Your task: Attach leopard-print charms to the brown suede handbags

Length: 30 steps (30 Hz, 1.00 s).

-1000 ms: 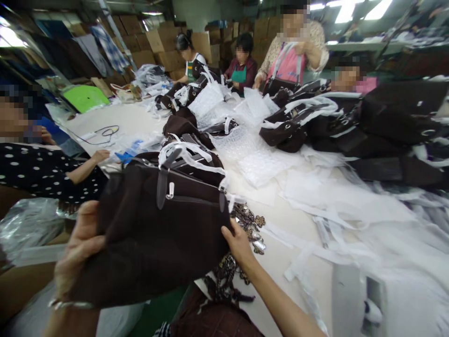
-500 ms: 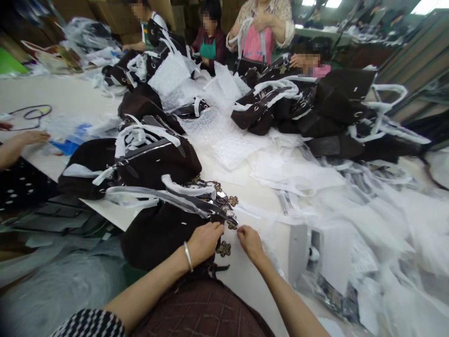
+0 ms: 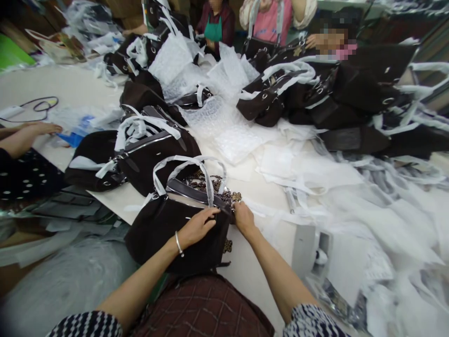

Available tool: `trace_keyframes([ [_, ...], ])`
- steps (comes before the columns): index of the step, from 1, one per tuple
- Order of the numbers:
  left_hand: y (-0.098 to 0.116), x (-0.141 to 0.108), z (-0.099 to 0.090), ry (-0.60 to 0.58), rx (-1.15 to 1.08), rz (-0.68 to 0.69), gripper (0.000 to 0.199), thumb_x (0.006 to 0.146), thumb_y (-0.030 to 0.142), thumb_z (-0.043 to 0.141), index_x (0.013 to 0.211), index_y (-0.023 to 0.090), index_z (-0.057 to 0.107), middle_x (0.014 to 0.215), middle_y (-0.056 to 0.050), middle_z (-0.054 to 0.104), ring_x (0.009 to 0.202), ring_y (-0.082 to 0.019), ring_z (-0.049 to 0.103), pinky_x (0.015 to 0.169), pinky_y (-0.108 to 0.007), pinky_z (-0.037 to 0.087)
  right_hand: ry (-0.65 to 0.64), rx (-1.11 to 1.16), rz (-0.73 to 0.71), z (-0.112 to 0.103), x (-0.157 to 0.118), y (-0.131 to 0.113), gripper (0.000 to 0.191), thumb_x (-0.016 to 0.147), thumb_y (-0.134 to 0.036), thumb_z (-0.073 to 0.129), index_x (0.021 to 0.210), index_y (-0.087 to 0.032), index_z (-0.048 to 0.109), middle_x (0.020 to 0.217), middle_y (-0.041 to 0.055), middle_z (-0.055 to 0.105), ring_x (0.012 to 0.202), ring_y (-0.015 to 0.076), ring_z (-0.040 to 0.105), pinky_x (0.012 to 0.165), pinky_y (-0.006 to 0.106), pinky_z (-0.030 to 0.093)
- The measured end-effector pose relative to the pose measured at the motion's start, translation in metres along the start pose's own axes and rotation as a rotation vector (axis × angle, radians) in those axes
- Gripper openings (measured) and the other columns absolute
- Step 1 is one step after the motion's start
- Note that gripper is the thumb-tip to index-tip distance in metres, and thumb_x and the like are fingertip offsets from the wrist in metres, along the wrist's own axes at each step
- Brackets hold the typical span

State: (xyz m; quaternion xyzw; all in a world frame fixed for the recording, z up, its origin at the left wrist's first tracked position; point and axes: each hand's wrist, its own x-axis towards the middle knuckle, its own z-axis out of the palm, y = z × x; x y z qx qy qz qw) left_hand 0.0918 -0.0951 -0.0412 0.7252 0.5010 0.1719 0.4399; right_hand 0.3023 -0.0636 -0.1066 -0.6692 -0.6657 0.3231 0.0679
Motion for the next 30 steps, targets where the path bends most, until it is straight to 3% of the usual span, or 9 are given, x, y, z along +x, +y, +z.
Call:
trace_keyframes([
  [4, -0.022, 0.018, -0.021, 0.023, 0.208, 0.064, 0.060, 0.084, 0.006, 0.042, 0.141, 0.021, 0.041, 0.147, -0.008, 0.045, 0.134, -0.020, 0.041, 0.114, -0.042, 0.030, -0.046, 0.112, 0.036, -0.008, -0.003, 0.020, 0.018, 0.087, -0.024, 0.052, 0.085, -0.018, 0.069, 0.091, 0.0082, 0.067, 0.092, 0.0217, 0.058, 0.083, 0.030, 0.040],
  [6, -0.029, 0.034, -0.030, -0.020, 0.413, 0.108, 0.051, 0.085, 0.010, 0.047, 0.134, 0.023, 0.049, 0.147, -0.009, 0.044, 0.129, -0.024, 0.044, 0.109, -0.044, 0.034, -0.073, 0.218, 0.050, -0.013, -0.011, 0.031, 0.021, 0.086, -0.031, 0.053, 0.084, -0.018, 0.070, 0.084, 0.0048, 0.069, 0.086, 0.0203, 0.060, 0.080, 0.029, 0.042],
  [9, -0.032, 0.057, -0.041, -0.116, 0.619, 0.178, 0.020, 0.087, 0.022, 0.055, 0.103, 0.019, 0.066, 0.124, -0.010, 0.059, 0.108, -0.024, 0.054, 0.097, -0.039, 0.041, -0.087, 0.400, 0.072, -0.020, -0.030, 0.042, 0.033, 0.085, -0.046, 0.053, 0.086, -0.018, 0.070, 0.082, 0.0027, 0.071, 0.082, 0.0208, 0.062, 0.077, 0.031, 0.045],
  [11, -0.031, 0.071, -0.047, -0.156, 0.641, 0.206, 0.015, 0.088, 0.027, 0.056, 0.089, 0.018, 0.067, 0.102, -0.008, 0.062, 0.094, -0.021, 0.056, 0.089, -0.034, 0.043, -0.057, 0.522, 0.086, -0.023, -0.045, 0.045, 0.038, 0.083, -0.053, 0.053, 0.087, -0.018, 0.068, 0.088, 0.0030, 0.071, 0.089, 0.0220, 0.063, 0.084, 0.033, 0.045],
  [15, -0.020, 0.094, -0.060, -0.157, 0.660, 0.264, 0.016, 0.089, 0.028, 0.055, 0.089, 0.017, 0.066, 0.095, -0.007, 0.059, 0.092, -0.021, 0.056, 0.083, -0.031, 0.043, 0.017, 0.776, 0.127, -0.021, -0.066, 0.039, 0.044, 0.084, -0.063, 0.048, 0.079, -0.019, 0.056, 0.089, 0.0060, 0.068, 0.095, 0.0237, 0.064, 0.089, 0.036, 0.047],
  [18, -0.011, 0.111, -0.068, -0.163, 0.675, 0.305, 0.017, 0.090, 0.028, 0.053, 0.092, 0.016, 0.065, 0.099, -0.008, 0.059, 0.099, -0.022, 0.055, 0.086, -0.031, 0.043, -0.002, 0.997, 0.167, -0.011, -0.074, 0.026, 0.042, 0.083, -0.063, 0.048, 0.075, -0.022, 0.048, 0.076, 0.0034, 0.063, 0.083, 0.0221, 0.066, 0.079, 0.036, 0.052],
  [21, -0.012, 0.125, -0.068, -0.135, 0.690, 0.283, 0.020, 0.092, 0.025, 0.049, 0.098, 0.015, 0.065, 0.105, -0.011, 0.058, 0.104, -0.023, 0.054, 0.089, -0.032, 0.044, -0.080, 1.200, 0.216, -0.003, -0.079, 0.010, 0.037, 0.081, -0.056, 0.056, 0.073, -0.022, 0.044, 0.057, -0.0051, 0.049, 0.052, 0.0133, 0.053, 0.058, 0.030, 0.049],
  [24, -0.028, 0.129, -0.058, -0.133, 0.692, 0.217, 0.021, 0.091, 0.020, 0.047, 0.101, 0.014, 0.066, 0.104, -0.011, 0.060, 0.099, -0.022, 0.059, 0.088, -0.032, 0.046, -0.125, 1.303, 0.235, -0.010, -0.087, -0.002, 0.034, 0.083, -0.050, 0.058, 0.072, -0.022, 0.042, 0.051, -0.0096, 0.038, 0.039, 0.0057, 0.030, 0.041, 0.020, 0.028],
  [30, -0.046, 0.104, -0.039, -0.100, 0.662, 0.126, 0.045, 0.084, 0.003, 0.046, 0.125, 0.018, 0.056, 0.137, -0.013, 0.050, 0.111, -0.021, 0.058, 0.095, -0.032, 0.047, -0.218, 1.464, 0.184, -0.060, -0.106, -0.017, 0.026, 0.090, -0.040, 0.055, 0.076, -0.021, 0.046, 0.053, -0.0084, 0.043, 0.038, 0.0033, 0.020, 0.042, 0.021, 0.015],
])
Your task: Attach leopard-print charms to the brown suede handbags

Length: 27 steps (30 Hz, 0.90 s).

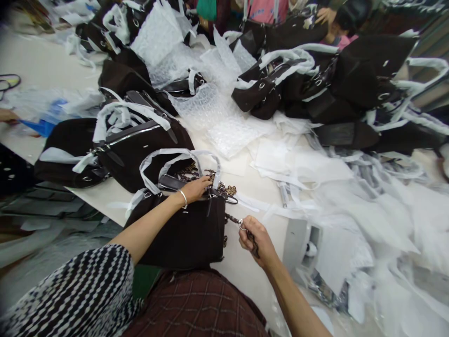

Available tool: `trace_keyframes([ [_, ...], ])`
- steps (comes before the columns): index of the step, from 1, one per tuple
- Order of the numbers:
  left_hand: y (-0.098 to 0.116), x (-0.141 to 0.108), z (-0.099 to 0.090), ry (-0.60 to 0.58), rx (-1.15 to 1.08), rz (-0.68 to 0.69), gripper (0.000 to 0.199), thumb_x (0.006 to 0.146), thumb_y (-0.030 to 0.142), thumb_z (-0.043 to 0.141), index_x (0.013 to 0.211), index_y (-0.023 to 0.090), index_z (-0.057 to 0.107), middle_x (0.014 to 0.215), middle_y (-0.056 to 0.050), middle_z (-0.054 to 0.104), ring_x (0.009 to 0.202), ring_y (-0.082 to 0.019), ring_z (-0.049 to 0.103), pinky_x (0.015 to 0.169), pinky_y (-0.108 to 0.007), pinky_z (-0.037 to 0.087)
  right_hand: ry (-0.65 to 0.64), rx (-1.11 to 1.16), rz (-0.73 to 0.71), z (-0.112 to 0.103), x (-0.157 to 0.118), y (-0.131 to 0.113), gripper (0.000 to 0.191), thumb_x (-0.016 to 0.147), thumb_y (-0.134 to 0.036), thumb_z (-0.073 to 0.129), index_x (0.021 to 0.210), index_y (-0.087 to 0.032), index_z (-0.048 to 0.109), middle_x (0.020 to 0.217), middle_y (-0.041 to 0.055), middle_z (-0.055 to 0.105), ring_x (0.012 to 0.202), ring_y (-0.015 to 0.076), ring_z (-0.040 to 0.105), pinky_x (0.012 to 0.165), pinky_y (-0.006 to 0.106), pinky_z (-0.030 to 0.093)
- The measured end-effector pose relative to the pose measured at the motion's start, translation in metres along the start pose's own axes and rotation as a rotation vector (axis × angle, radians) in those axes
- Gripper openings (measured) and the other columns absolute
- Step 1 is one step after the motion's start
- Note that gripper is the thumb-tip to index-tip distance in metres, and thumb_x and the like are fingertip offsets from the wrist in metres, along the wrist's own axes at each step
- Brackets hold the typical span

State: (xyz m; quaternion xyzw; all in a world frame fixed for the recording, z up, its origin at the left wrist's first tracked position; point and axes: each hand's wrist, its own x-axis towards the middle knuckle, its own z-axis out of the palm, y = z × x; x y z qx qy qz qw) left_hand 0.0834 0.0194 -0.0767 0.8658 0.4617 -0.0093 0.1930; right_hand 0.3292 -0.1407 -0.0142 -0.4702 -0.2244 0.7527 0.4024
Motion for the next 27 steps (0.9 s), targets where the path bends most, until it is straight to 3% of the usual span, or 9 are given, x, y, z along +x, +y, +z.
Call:
trace_keyframes([
  [3, 0.026, -0.024, -0.016, 0.208, -0.106, -0.078, 0.054, 0.085, 0.000, 0.041, 0.133, 0.020, 0.049, 0.148, -0.013, 0.039, 0.120, -0.023, 0.053, 0.102, -0.037, 0.043, -0.033, 0.012, 0.015, 0.009, -0.008, -0.017, 0.024, 0.091, -0.041, 0.054, 0.079, -0.021, 0.048, 0.055, -0.0061, 0.050, 0.038, 0.0033, 0.020, 0.042, 0.021, 0.015],
  [5, 0.052, -0.043, -0.033, 0.325, -0.336, -0.044, 0.043, 0.090, 0.008, 0.042, 0.130, 0.020, 0.054, 0.139, -0.012, 0.049, 0.117, -0.021, 0.054, 0.102, -0.035, 0.042, -0.051, -0.001, 0.036, 0.017, -0.010, -0.023, 0.026, 0.092, -0.043, 0.053, 0.080, -0.020, 0.050, 0.057, -0.0039, 0.055, 0.037, 0.0034, 0.023, 0.042, 0.021, 0.015],
  [6, 0.066, -0.054, -0.040, 0.319, -0.495, -0.007, 0.038, 0.093, 0.015, 0.044, 0.128, 0.021, 0.056, 0.130, -0.009, 0.056, 0.109, -0.019, 0.057, 0.098, -0.033, 0.045, -0.065, -0.012, 0.044, 0.022, -0.011, -0.025, 0.027, 0.092, -0.044, 0.052, 0.081, -0.020, 0.051, 0.060, -0.0022, 0.058, 0.037, 0.0035, 0.026, 0.042, 0.021, 0.016],
  [8, 0.092, -0.075, -0.052, 0.182, -0.807, 0.046, 0.034, 0.094, 0.027, 0.048, 0.126, 0.023, 0.058, 0.110, -0.005, 0.065, 0.087, -0.015, 0.061, 0.082, -0.027, 0.050, -0.104, -0.033, 0.054, 0.032, -0.011, -0.026, 0.027, 0.093, -0.044, 0.051, 0.083, -0.019, 0.054, 0.066, 0.0016, 0.064, 0.038, 0.0040, 0.032, 0.042, 0.021, 0.019],
  [11, 0.116, -0.098, -0.057, 0.028, -1.145, 0.038, 0.035, 0.093, 0.032, 0.051, 0.125, 0.021, 0.059, 0.099, -0.004, 0.068, 0.083, -0.014, 0.062, 0.077, -0.025, 0.049, -0.156, -0.049, 0.038, 0.046, -0.011, -0.024, 0.026, 0.094, -0.041, 0.049, 0.086, -0.018, 0.057, 0.078, 0.0055, 0.069, 0.041, 0.0051, 0.040, 0.040, 0.020, 0.024],
  [14, 0.122, -0.111, -0.055, 0.082, -1.281, -0.071, 0.028, 0.092, 0.031, 0.054, 0.113, 0.017, 0.064, 0.099, -0.005, 0.070, 0.091, -0.017, 0.064, 0.083, -0.026, 0.048, -0.185, -0.065, 0.042, 0.055, -0.011, -0.023, 0.022, 0.094, -0.039, 0.051, 0.090, -0.019, 0.059, 0.089, 0.0068, 0.072, 0.047, 0.0077, 0.052, 0.042, 0.020, 0.034],
  [18, 0.120, -0.121, -0.055, 0.179, -1.254, -0.197, 0.019, 0.089, 0.025, 0.056, 0.100, 0.016, 0.068, 0.095, -0.004, 0.071, 0.088, -0.016, 0.063, 0.081, -0.025, 0.048, -0.187, -0.101, 0.075, 0.064, -0.011, -0.020, 0.021, 0.092, -0.039, 0.055, 0.095, -0.020, 0.061, 0.093, 0.0066, 0.073, 0.057, 0.0111, 0.062, 0.051, 0.022, 0.045],
  [27, 0.122, -0.142, -0.061, 0.225, -1.324, -0.247, 0.017, 0.086, 0.025, 0.060, 0.098, 0.015, 0.068, 0.089, -0.003, 0.071, 0.076, -0.014, 0.063, 0.067, -0.022, 0.051, -0.131, -0.195, -0.002, 0.076, -0.014, -0.010, 0.024, 0.089, -0.042, 0.061, 0.090, -0.019, 0.061, 0.083, 0.0034, 0.072, 0.058, 0.0102, 0.061, 0.052, 0.020, 0.042],
])
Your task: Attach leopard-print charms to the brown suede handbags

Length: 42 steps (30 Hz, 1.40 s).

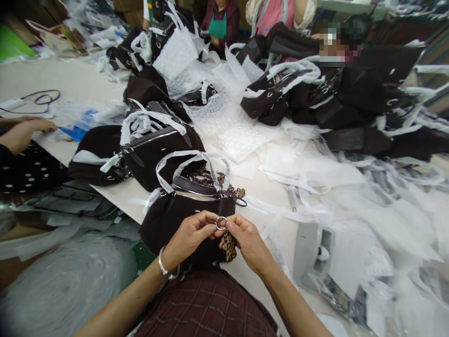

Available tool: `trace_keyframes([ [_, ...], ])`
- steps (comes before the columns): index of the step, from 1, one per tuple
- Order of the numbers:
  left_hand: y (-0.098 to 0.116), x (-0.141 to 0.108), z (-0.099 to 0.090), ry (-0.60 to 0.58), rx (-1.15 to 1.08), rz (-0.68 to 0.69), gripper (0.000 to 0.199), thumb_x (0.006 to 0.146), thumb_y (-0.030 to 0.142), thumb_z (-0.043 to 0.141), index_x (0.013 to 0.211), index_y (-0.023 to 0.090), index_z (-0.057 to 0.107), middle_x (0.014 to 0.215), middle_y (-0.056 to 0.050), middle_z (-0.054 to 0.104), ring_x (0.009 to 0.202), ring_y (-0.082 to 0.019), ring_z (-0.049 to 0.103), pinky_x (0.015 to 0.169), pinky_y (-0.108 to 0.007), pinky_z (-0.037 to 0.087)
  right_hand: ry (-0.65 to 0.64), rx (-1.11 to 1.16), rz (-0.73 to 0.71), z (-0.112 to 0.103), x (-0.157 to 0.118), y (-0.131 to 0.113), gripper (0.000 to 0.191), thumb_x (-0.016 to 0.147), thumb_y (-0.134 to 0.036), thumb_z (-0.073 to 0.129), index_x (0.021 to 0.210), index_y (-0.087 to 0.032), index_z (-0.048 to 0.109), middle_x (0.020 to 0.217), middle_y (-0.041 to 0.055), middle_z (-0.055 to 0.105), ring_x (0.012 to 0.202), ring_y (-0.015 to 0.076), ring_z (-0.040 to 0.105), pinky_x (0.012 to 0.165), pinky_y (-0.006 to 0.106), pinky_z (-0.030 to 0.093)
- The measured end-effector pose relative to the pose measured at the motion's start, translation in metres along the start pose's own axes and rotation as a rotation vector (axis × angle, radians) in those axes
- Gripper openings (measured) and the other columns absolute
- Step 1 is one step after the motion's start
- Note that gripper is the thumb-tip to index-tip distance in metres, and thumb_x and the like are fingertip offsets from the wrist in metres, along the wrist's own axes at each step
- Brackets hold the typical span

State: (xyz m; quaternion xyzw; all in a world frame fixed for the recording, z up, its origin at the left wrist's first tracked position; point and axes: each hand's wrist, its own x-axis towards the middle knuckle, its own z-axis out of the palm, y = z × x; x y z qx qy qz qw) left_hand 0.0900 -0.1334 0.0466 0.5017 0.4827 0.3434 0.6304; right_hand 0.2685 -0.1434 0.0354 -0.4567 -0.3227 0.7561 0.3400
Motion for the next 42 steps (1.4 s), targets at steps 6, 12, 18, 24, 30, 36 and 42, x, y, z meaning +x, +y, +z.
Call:
trace_keyframes([
  [6, 0.002, -0.011, -0.004, 0.008, -0.039, 0.000, 0.018, 0.087, 0.027, 0.059, 0.098, 0.015, 0.067, 0.088, -0.004, 0.072, 0.077, -0.015, 0.067, 0.070, -0.024, 0.054, 0.059, -0.056, -0.075, 0.009, -0.004, 0.001, 0.024, 0.087, -0.043, 0.063, 0.089, -0.019, 0.063, 0.078, 0.0025, 0.069, 0.063, 0.0116, 0.060, 0.058, 0.023, 0.043],
  [12, 0.010, -0.021, -0.013, -0.005, 0.020, 0.016, 0.026, 0.093, 0.036, 0.050, 0.098, 0.015, 0.064, 0.085, -0.006, 0.069, 0.073, -0.016, 0.068, 0.064, -0.025, 0.054, 0.163, -0.170, -0.147, 0.022, -0.007, -0.002, 0.028, 0.082, -0.046, 0.068, 0.088, -0.019, 0.069, 0.081, 0.0022, 0.068, 0.070, 0.0135, 0.056, 0.064, 0.026, 0.042],
  [18, 0.023, -0.025, -0.025, 0.095, 0.253, 0.193, 0.013, 0.089, 0.027, 0.057, 0.088, 0.018, 0.065, 0.080, 0.000, 0.062, 0.070, -0.011, 0.057, 0.063, -0.022, 0.046, 0.149, -0.415, -0.295, 0.037, -0.011, -0.014, 0.023, 0.082, -0.043, 0.069, 0.082, -0.021, 0.072, 0.079, 0.0012, 0.065, 0.076, 0.0156, 0.056, 0.071, 0.029, 0.042],
  [24, 0.029, -0.026, -0.037, 0.003, 0.108, 0.239, 0.014, 0.090, 0.030, 0.057, 0.089, 0.017, 0.063, 0.076, 0.001, 0.059, 0.067, -0.010, 0.054, 0.063, -0.022, 0.045, 0.177, -0.417, -0.447, 0.039, -0.012, -0.031, 0.019, 0.085, -0.040, 0.065, 0.093, -0.024, 0.072, 0.104, 0.0041, 0.069, 0.101, 0.0204, 0.059, 0.094, 0.034, 0.042],
  [30, 0.030, -0.023, -0.042, -0.029, -0.069, 0.228, 0.023, 0.086, 0.039, 0.063, 0.087, 0.015, 0.062, 0.073, 0.000, 0.059, 0.062, -0.011, 0.054, 0.057, -0.022, 0.046, -0.055, -0.200, -0.199, 0.055, -0.006, -0.033, 0.029, 0.084, -0.049, 0.064, 0.096, -0.022, 0.068, 0.093, 0.0035, 0.069, 0.087, 0.0183, 0.060, 0.080, 0.031, 0.047],
  [36, 0.019, -0.017, -0.045, -0.024, -0.145, 0.293, 0.023, 0.084, 0.037, 0.066, 0.084, 0.014, 0.064, 0.074, -0.002, 0.061, 0.063, -0.011, 0.057, 0.064, -0.025, 0.048, -0.171, 0.092, 0.043, 0.065, -0.002, -0.019, 0.030, 0.080, -0.047, 0.070, 0.085, -0.017, 0.070, 0.083, 0.0039, 0.067, 0.075, 0.0149, 0.058, 0.071, 0.026, 0.045],
  [42, -0.003, -0.008, -0.047, -0.040, -0.200, 0.287, 0.022, 0.083, 0.035, 0.067, 0.085, 0.014, 0.066, 0.083, -0.004, 0.063, 0.064, -0.011, 0.056, 0.063, -0.024, 0.047, -0.057, 0.222, 0.088, 0.071, 0.003, 0.000, 0.028, 0.070, -0.042, 0.080, 0.077, -0.016, 0.071, 0.076, 0.0017, 0.066, 0.069, 0.0118, 0.055, 0.066, 0.024, 0.042],
])
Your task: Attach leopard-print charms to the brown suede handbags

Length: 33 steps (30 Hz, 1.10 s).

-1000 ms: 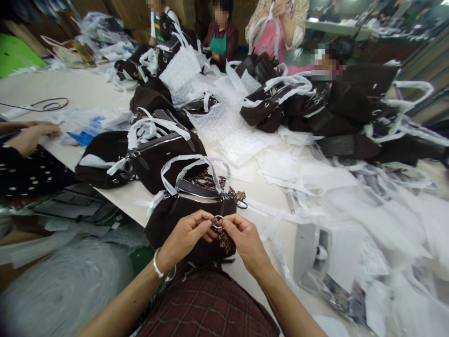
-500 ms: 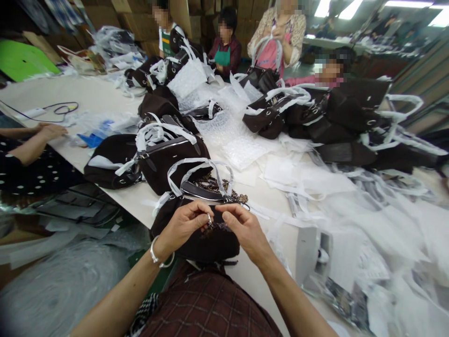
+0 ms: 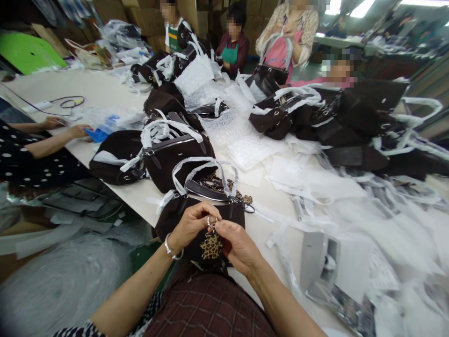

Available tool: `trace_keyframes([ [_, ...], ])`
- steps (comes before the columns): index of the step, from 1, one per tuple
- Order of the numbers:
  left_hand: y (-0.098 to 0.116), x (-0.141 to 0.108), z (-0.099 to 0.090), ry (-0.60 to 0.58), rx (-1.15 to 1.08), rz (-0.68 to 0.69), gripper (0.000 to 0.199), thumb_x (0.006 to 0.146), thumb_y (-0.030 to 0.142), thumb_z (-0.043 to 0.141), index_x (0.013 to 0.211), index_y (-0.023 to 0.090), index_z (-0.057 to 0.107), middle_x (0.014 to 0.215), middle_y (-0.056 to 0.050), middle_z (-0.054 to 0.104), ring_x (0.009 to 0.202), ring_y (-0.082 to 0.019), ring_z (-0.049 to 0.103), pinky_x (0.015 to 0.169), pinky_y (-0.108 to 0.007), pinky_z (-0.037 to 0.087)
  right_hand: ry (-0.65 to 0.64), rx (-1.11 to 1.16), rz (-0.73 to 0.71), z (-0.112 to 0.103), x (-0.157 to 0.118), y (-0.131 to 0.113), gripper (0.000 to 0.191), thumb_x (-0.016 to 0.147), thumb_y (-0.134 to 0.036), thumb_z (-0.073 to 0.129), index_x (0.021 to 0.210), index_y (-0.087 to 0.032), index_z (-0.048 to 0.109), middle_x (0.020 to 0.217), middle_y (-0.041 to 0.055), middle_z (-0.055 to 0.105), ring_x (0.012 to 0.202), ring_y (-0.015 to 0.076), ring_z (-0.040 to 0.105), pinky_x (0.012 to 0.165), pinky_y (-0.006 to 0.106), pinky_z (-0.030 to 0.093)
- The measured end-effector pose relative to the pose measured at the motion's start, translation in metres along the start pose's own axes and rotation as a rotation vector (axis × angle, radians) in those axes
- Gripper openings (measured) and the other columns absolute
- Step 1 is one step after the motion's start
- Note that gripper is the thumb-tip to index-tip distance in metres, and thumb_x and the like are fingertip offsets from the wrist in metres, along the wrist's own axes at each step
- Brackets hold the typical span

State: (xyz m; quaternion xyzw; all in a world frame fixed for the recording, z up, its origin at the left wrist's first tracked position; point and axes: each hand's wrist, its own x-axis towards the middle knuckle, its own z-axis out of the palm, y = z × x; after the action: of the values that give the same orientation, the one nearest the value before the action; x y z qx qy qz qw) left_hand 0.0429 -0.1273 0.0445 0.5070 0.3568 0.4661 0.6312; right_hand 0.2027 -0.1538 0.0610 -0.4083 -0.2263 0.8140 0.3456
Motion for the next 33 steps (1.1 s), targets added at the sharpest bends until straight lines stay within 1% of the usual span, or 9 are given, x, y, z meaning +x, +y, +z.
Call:
trace_keyframes([
  [3, -0.009, -0.001, -0.004, 0.006, 0.063, -0.038, 0.021, 0.084, 0.033, 0.067, 0.092, 0.014, 0.068, 0.090, -0.005, 0.064, 0.076, -0.013, 0.058, 0.070, -0.024, 0.047, 0.095, -0.026, -0.064, -0.002, 0.003, 0.008, 0.027, 0.067, -0.038, 0.083, 0.073, -0.017, 0.067, 0.070, -0.0008, 0.063, 0.065, 0.0109, 0.053, 0.063, 0.024, 0.040],
  [6, -0.017, -0.005, -0.008, 0.024, 0.028, -0.142, 0.024, 0.089, 0.034, 0.059, 0.101, 0.014, 0.066, 0.086, -0.004, 0.064, 0.071, -0.012, 0.057, 0.067, -0.024, 0.047, 0.178, -0.117, -0.147, -0.009, 0.006, 0.015, 0.027, 0.069, -0.039, 0.081, 0.074, -0.018, 0.065, 0.073, -0.0007, 0.065, 0.067, 0.0115, 0.053, 0.064, 0.025, 0.039],
  [10, -0.021, -0.010, -0.012, 0.039, -0.033, -0.250, 0.031, 0.092, 0.039, 0.051, 0.100, 0.012, 0.064, 0.080, -0.004, 0.063, 0.070, -0.012, 0.059, 0.067, -0.026, 0.050, 0.274, -0.245, -0.181, -0.020, 0.012, 0.020, 0.028, 0.068, -0.041, 0.081, 0.072, -0.018, 0.064, 0.065, -0.0035, 0.060, 0.061, 0.0102, 0.047, 0.059, 0.024, 0.033],
  [19, -0.023, 0.003, -0.013, 0.057, 0.091, -0.408, 0.026, 0.078, 0.034, 0.069, 0.091, 0.012, 0.064, 0.071, 0.000, 0.061, 0.058, -0.009, 0.055, 0.056, -0.021, 0.045, 0.294, -0.426, -0.126, -0.030, 0.023, 0.025, 0.033, 0.069, -0.047, 0.077, 0.070, -0.018, 0.061, 0.059, -0.0041, 0.055, 0.055, 0.0099, 0.042, 0.053, 0.025, 0.028],
  [22, -0.028, 0.007, -0.010, 0.088, 0.080, -0.426, 0.020, 0.075, 0.028, 0.070, 0.086, 0.012, 0.063, 0.069, 0.001, 0.061, 0.059, -0.009, 0.055, 0.057, -0.021, 0.045, 0.262, -0.368, -0.097, -0.033, 0.025, 0.026, 0.030, 0.069, -0.043, 0.078, 0.072, -0.019, 0.060, 0.061, -0.0041, 0.058, 0.057, 0.0104, 0.046, 0.055, 0.024, 0.031],
  [25, -0.034, 0.010, -0.007, 0.121, 0.067, -0.423, 0.018, 0.076, 0.025, 0.068, 0.087, 0.012, 0.062, 0.067, 0.002, 0.060, 0.058, -0.008, 0.055, 0.056, -0.020, 0.045, 0.225, -0.193, -0.114, -0.035, 0.027, 0.028, 0.026, 0.072, -0.037, 0.077, 0.083, -0.021, 0.061, 0.074, -0.0023, 0.064, 0.068, 0.0133, 0.055, 0.064, 0.025, 0.038],
  [27, -0.038, 0.012, -0.006, 0.127, 0.077, -0.413, 0.019, 0.076, 0.025, 0.068, 0.088, 0.013, 0.061, 0.068, 0.002, 0.059, 0.058, -0.008, 0.056, 0.055, -0.020, 0.046, 0.227, -0.106, -0.126, -0.037, 0.030, 0.030, 0.024, 0.076, -0.039, 0.073, 0.085, -0.021, 0.060, 0.078, -0.0017, 0.064, 0.071, 0.0139, 0.055, 0.067, 0.026, 0.040],
  [30, -0.046, 0.016, -0.005, 0.131, 0.094, -0.413, 0.019, 0.076, 0.027, 0.068, 0.087, 0.013, 0.059, 0.068, 0.004, 0.057, 0.057, -0.008, 0.054, 0.053, -0.019, 0.046, 0.289, -0.093, -0.120, -0.042, 0.033, 0.035, 0.029, 0.078, -0.047, 0.070, 0.079, -0.020, 0.058, 0.071, -0.0028, 0.059, 0.064, 0.0131, 0.051, 0.062, 0.026, 0.039],
  [33, -0.055, 0.021, -0.002, 0.128, 0.078, -0.430, 0.021, 0.074, 0.027, 0.069, 0.086, 0.014, 0.058, 0.067, 0.004, 0.056, 0.055, -0.007, 0.053, 0.052, -0.019, 0.045, 0.376, -0.205, -0.148, -0.049, 0.036, 0.036, 0.032, 0.077, -0.051, 0.070, 0.076, -0.021, 0.058, 0.067, -0.0034, 0.056, 0.061, 0.0133, 0.047, 0.059, 0.026, 0.038],
])
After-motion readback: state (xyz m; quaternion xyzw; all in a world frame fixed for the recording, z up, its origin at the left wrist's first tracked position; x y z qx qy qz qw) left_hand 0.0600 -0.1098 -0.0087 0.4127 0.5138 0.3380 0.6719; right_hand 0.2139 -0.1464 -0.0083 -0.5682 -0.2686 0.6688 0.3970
